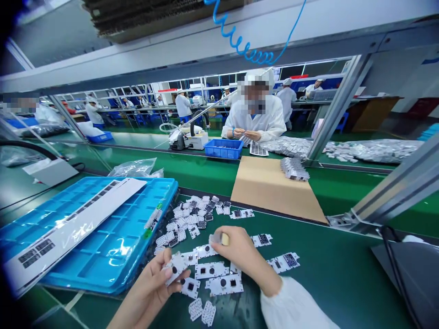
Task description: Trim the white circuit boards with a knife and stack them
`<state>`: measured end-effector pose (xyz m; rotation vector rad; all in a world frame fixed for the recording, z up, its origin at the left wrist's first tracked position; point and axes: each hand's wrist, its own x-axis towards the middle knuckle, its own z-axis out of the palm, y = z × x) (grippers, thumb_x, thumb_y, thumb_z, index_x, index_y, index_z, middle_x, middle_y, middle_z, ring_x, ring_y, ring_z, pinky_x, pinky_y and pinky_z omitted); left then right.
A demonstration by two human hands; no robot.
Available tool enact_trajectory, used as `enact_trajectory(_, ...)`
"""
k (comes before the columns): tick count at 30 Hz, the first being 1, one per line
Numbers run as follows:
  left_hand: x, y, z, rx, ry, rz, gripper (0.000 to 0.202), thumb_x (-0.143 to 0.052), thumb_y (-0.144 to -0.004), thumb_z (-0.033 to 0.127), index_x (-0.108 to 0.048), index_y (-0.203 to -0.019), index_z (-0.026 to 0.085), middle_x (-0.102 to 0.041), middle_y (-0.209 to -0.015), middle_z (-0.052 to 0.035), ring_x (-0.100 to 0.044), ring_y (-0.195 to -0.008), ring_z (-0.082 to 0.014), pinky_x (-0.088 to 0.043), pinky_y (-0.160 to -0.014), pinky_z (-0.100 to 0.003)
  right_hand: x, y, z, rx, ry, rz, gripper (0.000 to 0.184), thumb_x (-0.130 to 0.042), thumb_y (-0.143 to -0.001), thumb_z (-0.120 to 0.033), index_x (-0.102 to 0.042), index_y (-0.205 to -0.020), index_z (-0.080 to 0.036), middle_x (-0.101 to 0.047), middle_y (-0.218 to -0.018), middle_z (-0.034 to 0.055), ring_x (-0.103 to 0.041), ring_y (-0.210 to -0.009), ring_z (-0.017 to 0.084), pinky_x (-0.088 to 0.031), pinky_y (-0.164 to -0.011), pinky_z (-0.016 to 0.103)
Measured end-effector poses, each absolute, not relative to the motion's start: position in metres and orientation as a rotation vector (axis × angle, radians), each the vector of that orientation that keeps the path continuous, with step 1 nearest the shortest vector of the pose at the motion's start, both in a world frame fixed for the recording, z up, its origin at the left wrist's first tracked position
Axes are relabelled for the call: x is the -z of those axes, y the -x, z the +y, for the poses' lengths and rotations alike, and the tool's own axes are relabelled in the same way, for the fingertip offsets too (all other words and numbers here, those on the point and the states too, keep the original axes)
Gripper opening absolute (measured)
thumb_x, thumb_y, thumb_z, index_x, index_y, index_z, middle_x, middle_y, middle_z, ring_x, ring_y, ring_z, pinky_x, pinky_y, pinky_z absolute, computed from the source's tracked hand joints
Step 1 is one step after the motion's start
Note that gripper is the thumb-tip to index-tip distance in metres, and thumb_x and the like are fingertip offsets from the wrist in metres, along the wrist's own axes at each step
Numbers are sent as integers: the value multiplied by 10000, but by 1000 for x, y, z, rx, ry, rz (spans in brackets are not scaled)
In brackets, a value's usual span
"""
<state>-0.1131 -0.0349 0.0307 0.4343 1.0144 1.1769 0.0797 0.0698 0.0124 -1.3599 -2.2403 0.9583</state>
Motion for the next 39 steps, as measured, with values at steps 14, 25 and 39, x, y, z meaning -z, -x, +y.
enact_trajectory(14,-10,-25,2,-671,-533,700,330,-696,-750,188,-506,-1016,142,-647,-921,-69,-634,-787,-131,-473,-737,-265,7,-210,3,-1372,941,-1319,404,-645,-716,-529,-590,-969,-219,-604,-839,54,-475,-575,106,-361,-469,221)
enact_trajectory(25,-14,-24,-3,-652,-468,653,344,-652,-800,199,-594,-1138,212,-640,-866,-23,-620,-752,-106,-494,-731,-249,0,-187,-11,-775,1155,-1749,237,-634,-764,-188,-611,-976,-291,-509,-1016,35,-507,-554,61,-451,-478,222)
enact_trajectory(39,-5,-17,-1,-762,-369,604,316,-651,-800,186,-651,-1107,256,-642,-998,-45,-605,-830,-111,-479,-753,-231,-3,-190,-11,-76,1137,-2005,164,-587,-818,-180,-572,-981,-181,-564,-864,62,-550,-788,176,-384,-704,365)
